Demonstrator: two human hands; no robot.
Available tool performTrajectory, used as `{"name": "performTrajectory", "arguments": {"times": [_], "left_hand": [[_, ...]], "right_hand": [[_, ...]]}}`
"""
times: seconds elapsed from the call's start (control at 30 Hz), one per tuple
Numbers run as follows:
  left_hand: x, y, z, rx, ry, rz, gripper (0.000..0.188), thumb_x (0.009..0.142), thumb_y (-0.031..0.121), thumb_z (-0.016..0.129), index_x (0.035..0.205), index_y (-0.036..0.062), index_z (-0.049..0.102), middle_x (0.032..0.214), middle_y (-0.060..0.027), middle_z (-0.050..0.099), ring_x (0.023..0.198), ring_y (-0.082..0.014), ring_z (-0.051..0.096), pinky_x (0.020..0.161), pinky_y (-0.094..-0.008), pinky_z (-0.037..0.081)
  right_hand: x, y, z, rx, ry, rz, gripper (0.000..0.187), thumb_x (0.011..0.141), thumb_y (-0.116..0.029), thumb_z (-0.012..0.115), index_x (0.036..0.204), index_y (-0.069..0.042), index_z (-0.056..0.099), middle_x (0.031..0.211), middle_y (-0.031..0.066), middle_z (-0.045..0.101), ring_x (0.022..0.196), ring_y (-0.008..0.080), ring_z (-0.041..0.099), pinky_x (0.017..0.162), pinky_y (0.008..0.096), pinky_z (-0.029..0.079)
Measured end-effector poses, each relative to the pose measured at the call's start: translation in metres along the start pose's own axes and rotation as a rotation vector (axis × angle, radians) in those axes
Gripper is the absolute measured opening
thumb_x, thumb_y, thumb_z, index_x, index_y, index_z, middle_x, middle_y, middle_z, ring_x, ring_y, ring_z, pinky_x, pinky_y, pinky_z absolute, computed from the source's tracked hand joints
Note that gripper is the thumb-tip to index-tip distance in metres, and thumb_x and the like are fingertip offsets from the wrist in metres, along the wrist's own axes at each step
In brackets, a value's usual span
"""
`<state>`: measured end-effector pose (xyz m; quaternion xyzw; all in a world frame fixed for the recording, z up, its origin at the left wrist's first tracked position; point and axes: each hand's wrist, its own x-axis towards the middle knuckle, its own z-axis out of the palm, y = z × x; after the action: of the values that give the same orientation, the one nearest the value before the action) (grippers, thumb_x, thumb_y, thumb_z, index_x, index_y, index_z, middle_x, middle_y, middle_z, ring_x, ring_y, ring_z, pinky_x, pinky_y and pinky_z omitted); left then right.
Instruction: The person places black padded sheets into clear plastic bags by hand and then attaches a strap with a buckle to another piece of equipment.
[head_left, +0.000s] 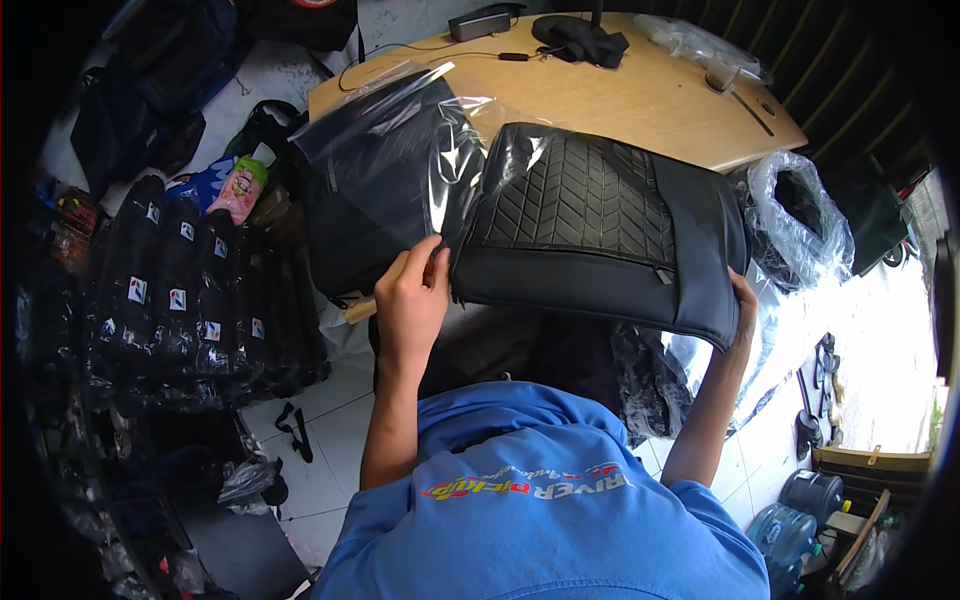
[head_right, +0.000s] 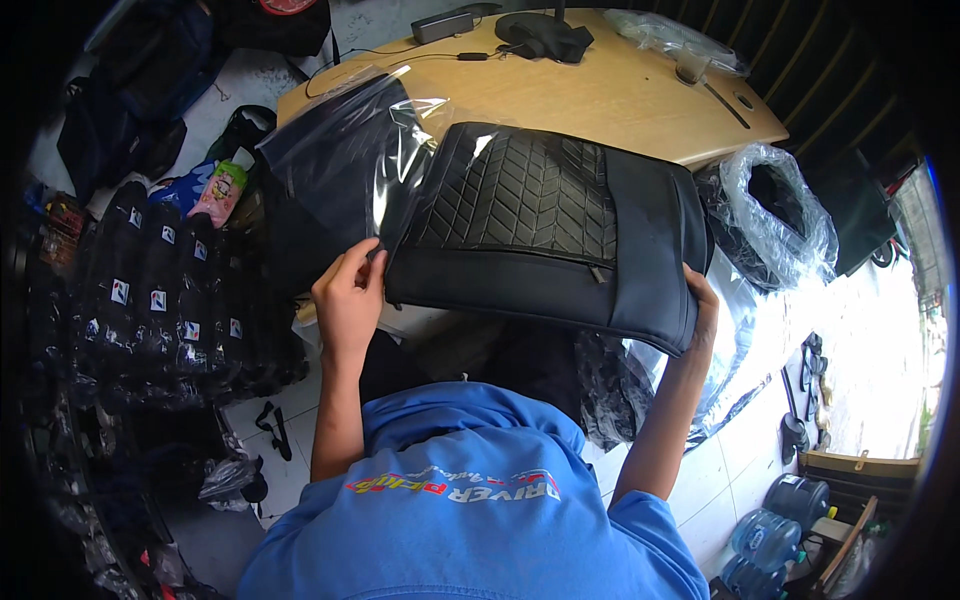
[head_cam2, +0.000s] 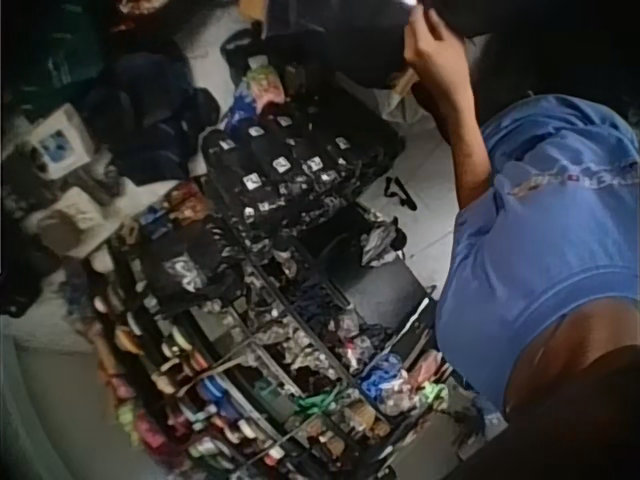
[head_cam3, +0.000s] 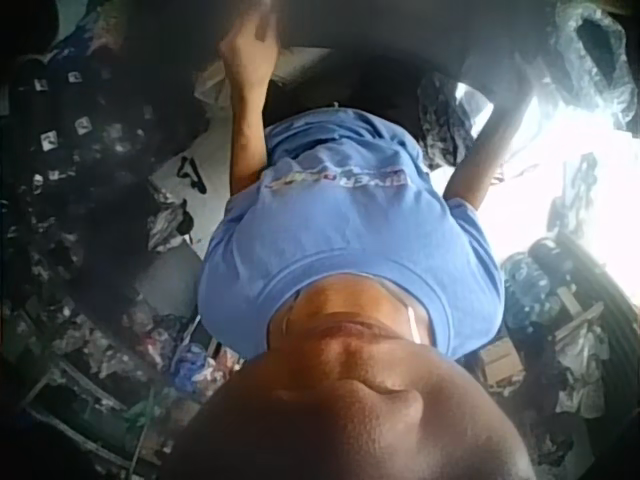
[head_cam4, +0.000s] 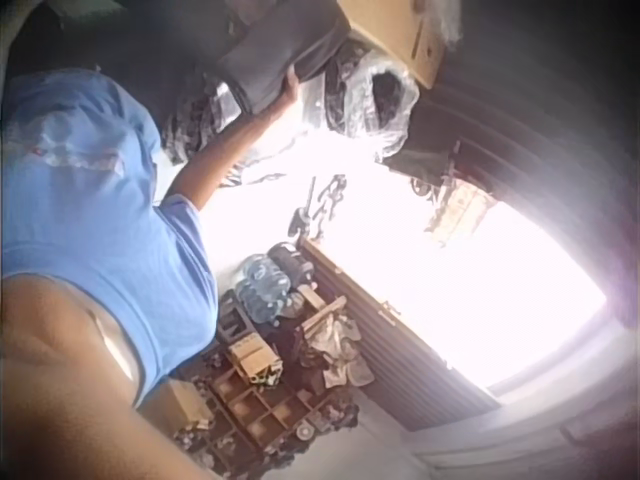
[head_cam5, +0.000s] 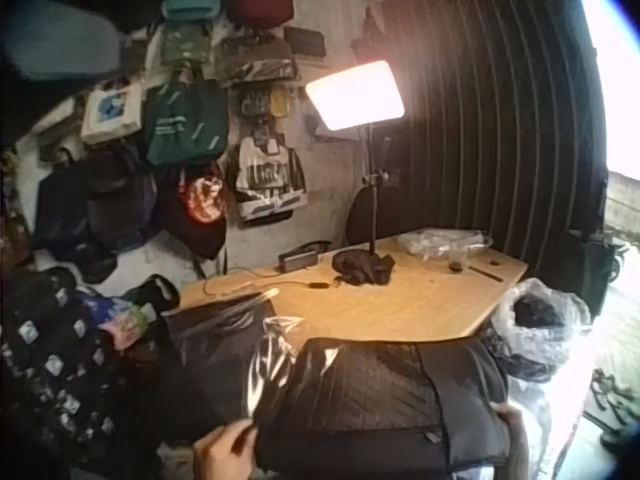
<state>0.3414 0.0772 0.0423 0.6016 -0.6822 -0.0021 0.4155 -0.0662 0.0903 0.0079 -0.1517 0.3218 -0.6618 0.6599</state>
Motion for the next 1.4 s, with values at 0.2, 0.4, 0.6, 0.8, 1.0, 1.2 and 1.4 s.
{"name": "performTrajectory", "arguments": {"times": [0.2,0.4,0.6,0.8,1.0,1.2,1.4], "left_hand": [[-0.014,-0.007,0.008,-0.293,0.158,0.008,0.014,0.08,-0.004,0.062,0.093,-0.0013,0.065,0.077,-0.0114,0.064,0.062,-0.0178,0.064,0.058,-0.0257,0.05],[-0.024,-0.015,0.012,-0.78,0.073,-0.138,0.018,0.084,-0.005,0.057,0.101,-0.0036,0.063,0.091,-0.006,0.062,0.08,-0.0085,0.06,0.07,-0.0197,0.048],[-0.031,-0.021,0.019,-0.973,0.031,-0.216,0.029,0.085,-0.006,0.055,0.114,-0.0031,0.057,0.096,-0.0047,0.059,0.086,-0.0072,0.056,0.078,-0.0198,0.046],[-0.034,-0.018,0.02,-1.041,0.082,-0.139,0.033,0.086,-0.002,0.054,0.119,-0.0041,0.053,0.102,-0.0048,0.058,0.093,-0.0084,0.054,0.086,-0.0209,0.04],[-0.021,-0.028,0.025,-1.187,0.023,-0.192,0.037,0.086,0.01,0.063,0.121,-0.0008,0.055,0.097,0.0002,0.053,0.081,-0.0054,0.046,0.073,-0.0178,0.038],[-0.007,-0.035,0.014,-1.216,-0.125,-0.287,0.029,0.085,0.003,0.062,0.114,-0.0012,0.06,0.089,0.0014,0.058,0.076,-0.0043,0.05,0.071,-0.0176,0.04],[-0.006,-0.039,0.011,-1.164,-0.152,-0.312,0.025,0.085,-0.001,0.06,0.11,-0.0012,0.062,0.09,-0.0003,0.06,0.077,-0.0034,0.052,0.072,-0.017,0.042]], "right_hand": [[-0.005,0.01,0.001,-0.06,0.092,-0.054,0.031,0.083,-0.01,0.053,0.104,0.013,0.057,0.097,0.0237,0.064,0.081,0.029,0.067,0.074,0.0362,0.058],[-0.011,0.021,-0.008,-0.127,0.18,-0.098,0.031,0.082,-0.012,0.055,0.103,0.011,0.058,0.095,0.0215,0.065,0.08,0.0271,0.067,0.075,0.0346,0.057],[-0.015,0.03,-0.002,-0.124,0.224,-0.154,0.029,0.082,-0.012,0.056,0.1,0.009,0.061,0.092,0.0189,0.066,0.076,0.0242,0.067,0.073,0.0312,0.057],[-0.017,0.03,-0.002,-0.139,0.234,-0.177,0.026,0.081,-0.011,0.057,0.098,0.008,0.062,0.089,0.0168,0.066,0.075,0.0227,0.067,0.072,0.0286,0.056],[-0.024,0.036,0.009,-0.266,0.325,-0.178,0.027,0.078,-0.01,0.058,0.097,0.01,0.06,0.088,0.0176,0.066,0.074,0.0233,0.067,0.07,0.0297,0.057],[-0.034,0.032,0.021,-0.312,0.263,-0.198,0.03,0.078,-0.008,0.056,0.1,0.011,0.057,0.09,0.02,0.065,0.076,0.0241,0.067,0.067,0.0306,0.058],[-0.033,0.032,0.01,-0.219,0.285,-0.144,0.029,0.078,-0.009,0.056,0.099,0.011,0.059,0.095,0.0205,0.064,0.075,0.0249,0.067,0.069,0.0315,0.058]]}}
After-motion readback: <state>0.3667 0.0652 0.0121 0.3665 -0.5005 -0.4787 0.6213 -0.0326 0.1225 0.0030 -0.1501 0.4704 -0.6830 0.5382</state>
